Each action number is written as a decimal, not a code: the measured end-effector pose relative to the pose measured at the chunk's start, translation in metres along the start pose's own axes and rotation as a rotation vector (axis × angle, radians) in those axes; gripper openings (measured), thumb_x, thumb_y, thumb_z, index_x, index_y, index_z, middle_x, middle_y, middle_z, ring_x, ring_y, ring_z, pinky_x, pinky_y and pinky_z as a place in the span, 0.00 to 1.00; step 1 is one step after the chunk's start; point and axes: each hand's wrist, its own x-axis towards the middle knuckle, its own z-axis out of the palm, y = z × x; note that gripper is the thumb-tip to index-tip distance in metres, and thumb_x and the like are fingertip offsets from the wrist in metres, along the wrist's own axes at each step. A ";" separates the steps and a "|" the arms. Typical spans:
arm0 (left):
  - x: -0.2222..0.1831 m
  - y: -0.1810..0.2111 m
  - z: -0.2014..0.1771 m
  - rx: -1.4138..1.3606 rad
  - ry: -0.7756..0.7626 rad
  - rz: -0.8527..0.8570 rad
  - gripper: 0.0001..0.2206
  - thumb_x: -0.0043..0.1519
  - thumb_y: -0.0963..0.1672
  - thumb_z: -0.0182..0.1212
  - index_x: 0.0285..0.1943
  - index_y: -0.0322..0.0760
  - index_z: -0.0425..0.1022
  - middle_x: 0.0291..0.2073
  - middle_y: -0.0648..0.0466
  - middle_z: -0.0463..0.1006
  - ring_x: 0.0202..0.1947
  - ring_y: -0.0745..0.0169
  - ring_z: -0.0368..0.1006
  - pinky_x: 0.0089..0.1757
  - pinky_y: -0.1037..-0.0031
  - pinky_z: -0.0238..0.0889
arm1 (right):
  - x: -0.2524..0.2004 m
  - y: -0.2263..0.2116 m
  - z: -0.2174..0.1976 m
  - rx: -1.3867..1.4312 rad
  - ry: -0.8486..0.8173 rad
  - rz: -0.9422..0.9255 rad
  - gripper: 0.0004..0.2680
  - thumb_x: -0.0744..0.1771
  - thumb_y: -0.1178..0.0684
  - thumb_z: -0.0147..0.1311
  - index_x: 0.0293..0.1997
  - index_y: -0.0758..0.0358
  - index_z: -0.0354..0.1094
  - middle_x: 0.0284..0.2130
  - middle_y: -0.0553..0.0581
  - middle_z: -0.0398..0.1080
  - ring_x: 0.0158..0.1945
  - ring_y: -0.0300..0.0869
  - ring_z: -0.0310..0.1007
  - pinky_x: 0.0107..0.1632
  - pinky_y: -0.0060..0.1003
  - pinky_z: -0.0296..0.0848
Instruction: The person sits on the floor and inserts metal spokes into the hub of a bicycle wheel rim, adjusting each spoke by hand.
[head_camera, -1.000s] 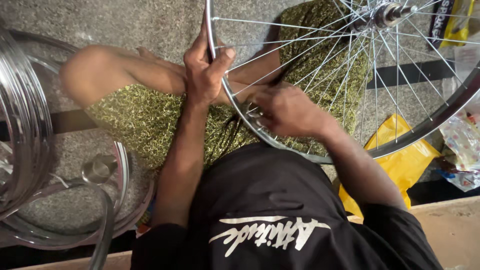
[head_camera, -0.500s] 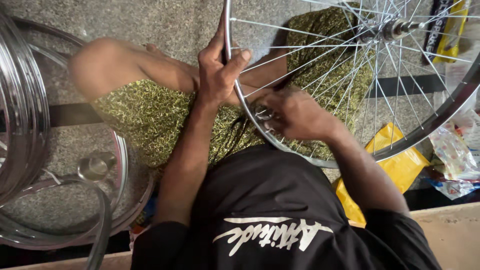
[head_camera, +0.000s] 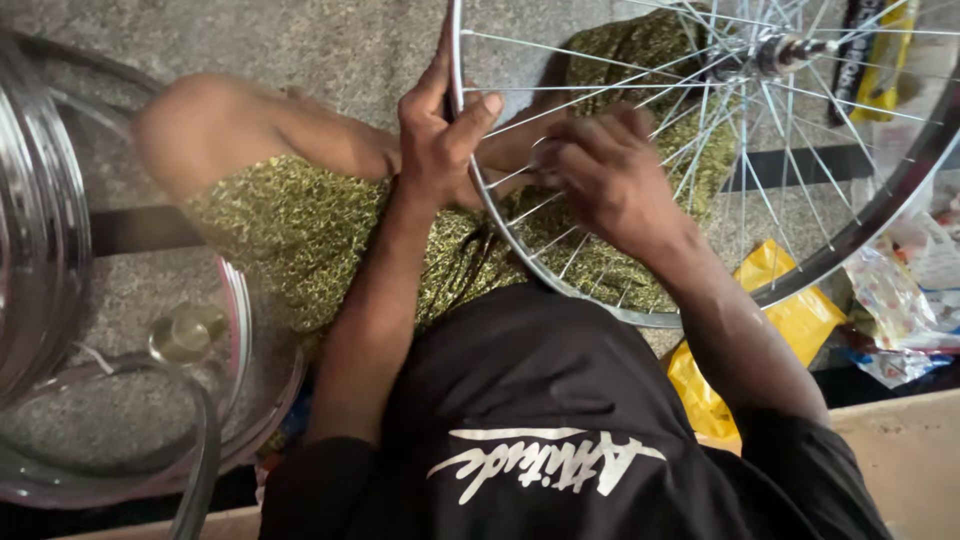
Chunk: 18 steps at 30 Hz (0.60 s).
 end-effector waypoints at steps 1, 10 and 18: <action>0.001 0.000 0.004 -0.001 0.007 -0.010 0.33 0.67 0.44 0.64 0.80 0.32 0.54 0.30 0.59 0.73 0.27 0.74 0.66 0.30 0.80 0.64 | 0.003 0.003 0.002 0.069 -0.027 -0.029 0.05 0.66 0.58 0.62 0.39 0.59 0.68 0.43 0.53 0.72 0.44 0.43 0.73 0.47 0.48 0.69; 0.003 -0.005 0.000 0.012 0.054 0.017 0.35 0.65 0.45 0.66 0.80 0.32 0.54 0.28 0.60 0.73 0.27 0.73 0.67 0.31 0.79 0.64 | 0.015 -0.006 0.002 0.263 -0.045 -0.093 0.08 0.65 0.58 0.59 0.47 0.59 0.67 0.44 0.63 0.74 0.43 0.49 0.77 0.44 0.43 0.73; -0.005 0.009 -0.001 -0.029 0.027 -0.075 0.34 0.66 0.44 0.66 0.79 0.28 0.55 0.30 0.59 0.70 0.31 0.72 0.64 0.35 0.79 0.62 | 0.030 -0.019 0.023 -0.003 -0.257 0.183 0.13 0.59 0.59 0.63 0.47 0.62 0.70 0.32 0.58 0.73 0.34 0.52 0.76 0.40 0.50 0.71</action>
